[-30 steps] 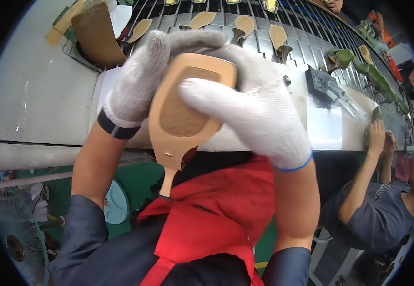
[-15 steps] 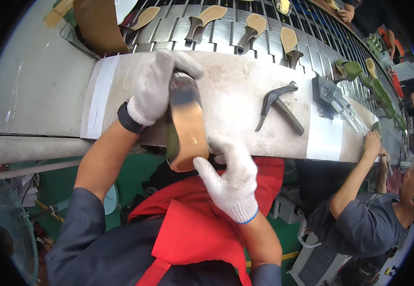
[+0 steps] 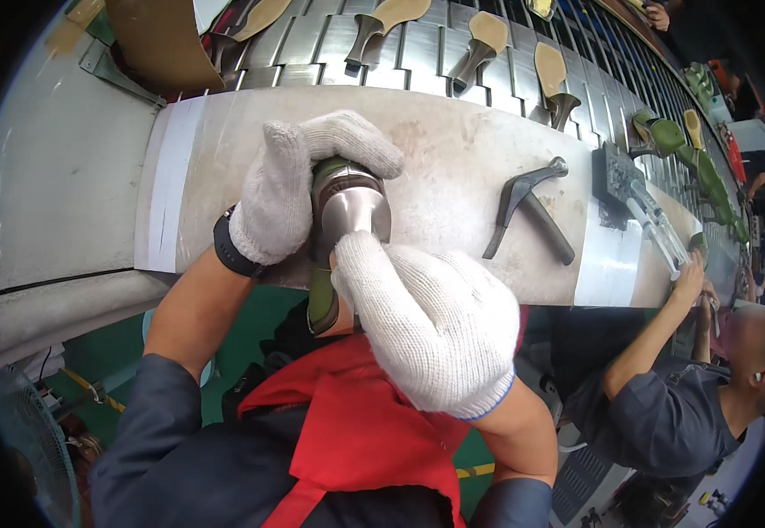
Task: The person assembles high-heeled shoes by taking shoe uppers and soles from a conveyor, pressing each sole onto a shoe upper by hand, hammering the edges and heel with a hammer, and placing the shoes onto the conveyor.
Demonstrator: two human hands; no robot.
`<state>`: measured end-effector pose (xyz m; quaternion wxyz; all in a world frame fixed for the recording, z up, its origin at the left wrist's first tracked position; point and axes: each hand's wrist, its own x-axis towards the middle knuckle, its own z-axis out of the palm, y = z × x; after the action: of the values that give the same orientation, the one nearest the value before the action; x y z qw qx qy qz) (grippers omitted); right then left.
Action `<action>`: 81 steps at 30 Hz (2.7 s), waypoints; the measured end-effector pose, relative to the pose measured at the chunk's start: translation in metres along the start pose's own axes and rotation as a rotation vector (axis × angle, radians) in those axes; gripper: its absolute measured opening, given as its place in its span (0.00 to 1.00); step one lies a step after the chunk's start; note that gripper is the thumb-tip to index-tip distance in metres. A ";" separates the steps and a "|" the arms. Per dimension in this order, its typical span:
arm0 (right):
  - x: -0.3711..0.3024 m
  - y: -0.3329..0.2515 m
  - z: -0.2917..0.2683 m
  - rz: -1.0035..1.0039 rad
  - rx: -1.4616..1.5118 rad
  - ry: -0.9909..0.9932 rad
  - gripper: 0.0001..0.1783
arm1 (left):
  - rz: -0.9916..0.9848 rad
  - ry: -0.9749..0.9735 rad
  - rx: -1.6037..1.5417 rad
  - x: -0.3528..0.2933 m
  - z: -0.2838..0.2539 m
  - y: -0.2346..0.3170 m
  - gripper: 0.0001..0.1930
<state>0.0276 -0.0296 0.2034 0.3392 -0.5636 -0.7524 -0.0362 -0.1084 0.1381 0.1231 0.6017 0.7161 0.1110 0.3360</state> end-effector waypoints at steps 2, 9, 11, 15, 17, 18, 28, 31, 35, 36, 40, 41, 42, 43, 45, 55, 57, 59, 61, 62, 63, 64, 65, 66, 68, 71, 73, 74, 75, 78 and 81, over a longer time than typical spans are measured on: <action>0.000 0.001 0.006 -0.008 -0.009 -0.009 0.23 | 0.006 -0.009 0.029 0.000 -0.002 -0.001 0.59; -0.004 0.007 0.018 -0.073 -0.035 0.036 0.23 | 0.106 0.025 -0.185 -0.003 0.002 -0.012 0.43; -0.005 0.006 0.018 -0.066 -0.035 0.033 0.25 | 0.092 0.026 -0.201 -0.004 0.001 -0.008 0.43; -0.006 -0.004 0.010 0.034 -0.016 0.055 0.26 | -0.060 -0.054 -0.159 -0.002 -0.008 0.004 0.39; -0.020 -0.002 0.009 0.079 0.052 0.175 0.26 | -0.149 -0.099 -0.224 -0.003 -0.019 0.007 0.32; -0.031 -0.002 0.008 0.120 0.089 0.221 0.26 | -0.013 -0.210 -0.094 -0.003 -0.026 0.006 0.29; -0.096 -0.007 0.041 0.555 0.475 0.648 0.26 | 0.145 -0.474 0.461 0.002 -0.033 0.026 0.51; -0.096 -0.008 0.037 0.515 0.411 0.577 0.25 | 0.119 -0.354 0.538 -0.005 -0.016 0.032 0.48; -0.096 -0.009 0.034 0.456 0.420 0.569 0.25 | 0.072 -0.192 0.536 -0.013 0.008 0.030 0.44; -0.095 -0.010 0.033 0.451 0.426 0.557 0.24 | 0.097 -0.142 0.596 -0.015 0.014 0.030 0.43; -0.083 -0.009 0.028 0.357 0.317 0.521 0.23 | 0.187 -0.132 0.655 -0.013 0.011 0.032 0.38; -0.077 -0.008 0.025 0.355 0.318 0.525 0.23 | 0.190 -0.133 0.658 -0.010 0.006 0.031 0.38; -0.071 -0.007 0.023 0.336 0.289 0.479 0.23 | 0.076 -0.161 0.478 -0.009 -0.001 0.030 0.34; -0.065 -0.007 0.021 0.317 0.260 0.434 0.23 | -0.038 -0.187 0.296 -0.007 -0.006 0.030 0.30; -0.053 -0.007 0.020 0.291 0.227 0.410 0.23 | -0.140 -0.160 0.153 -0.005 -0.003 0.028 0.20; -0.048 -0.001 0.017 0.274 0.160 0.364 0.21 | 0.082 -0.380 0.262 0.000 -0.026 0.025 0.41; -0.051 -0.003 0.012 0.290 0.131 0.362 0.19 | 0.189 -0.420 0.478 -0.002 -0.027 0.029 0.55; -0.050 -0.006 0.009 0.299 0.117 0.301 0.18 | 0.153 -0.322 0.471 -0.009 -0.015 0.031 0.52; -0.052 -0.007 0.012 0.299 0.126 0.305 0.17 | 0.149 -0.236 0.483 -0.014 -0.001 0.026 0.48; -0.053 -0.007 0.014 0.297 0.135 0.312 0.17 | 0.146 -0.150 0.496 -0.015 0.005 0.024 0.44; -0.054 -0.008 0.013 0.298 0.135 0.310 0.17 | 0.145 -0.150 0.495 -0.015 0.011 0.026 0.44; -0.054 -0.009 0.012 0.304 0.126 0.312 0.17 | 0.123 -0.108 0.529 -0.015 0.017 0.027 0.41; -0.055 -0.010 0.011 0.310 0.116 0.315 0.17 | 0.103 -0.065 0.563 -0.015 0.020 0.028 0.38; -0.054 -0.011 0.010 0.307 0.116 0.315 0.17 | 0.103 -0.063 0.564 -0.014 0.022 0.028 0.38; -0.053 -0.011 0.008 0.360 0.133 0.304 0.18 | 0.190 -0.029 0.659 -0.013 0.024 0.025 0.35; -0.056 -0.004 0.012 0.320 0.173 0.376 0.20 | 0.246 -0.022 0.679 -0.011 0.022 0.023 0.35; -0.054 -0.002 0.013 0.302 0.182 0.374 0.21 | 0.239 -0.044 0.642 -0.010 0.013 0.025 0.30; -0.053 -0.001 0.013 0.284 0.190 0.369 0.23 | 0.195 -0.101 0.562 -0.008 0.006 0.024 0.26; -0.052 0.000 0.015 0.284 0.191 0.372 0.23 | 0.150 -0.157 0.481 -0.007 0.001 0.022 0.22; -0.047 -0.001 0.022 0.263 0.195 0.378 0.24 | -0.002 -0.110 0.154 -0.011 0.004 0.020 0.19; -0.042 -0.003 0.027 0.261 0.211 0.377 0.25 | 0.117 -0.155 0.214 -0.011 -0.011 0.008 0.23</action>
<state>0.0183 -0.0535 0.1600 0.5322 -0.6007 -0.5964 -0.0180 -0.1254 0.1389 0.1270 0.5078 0.8053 0.0573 0.3004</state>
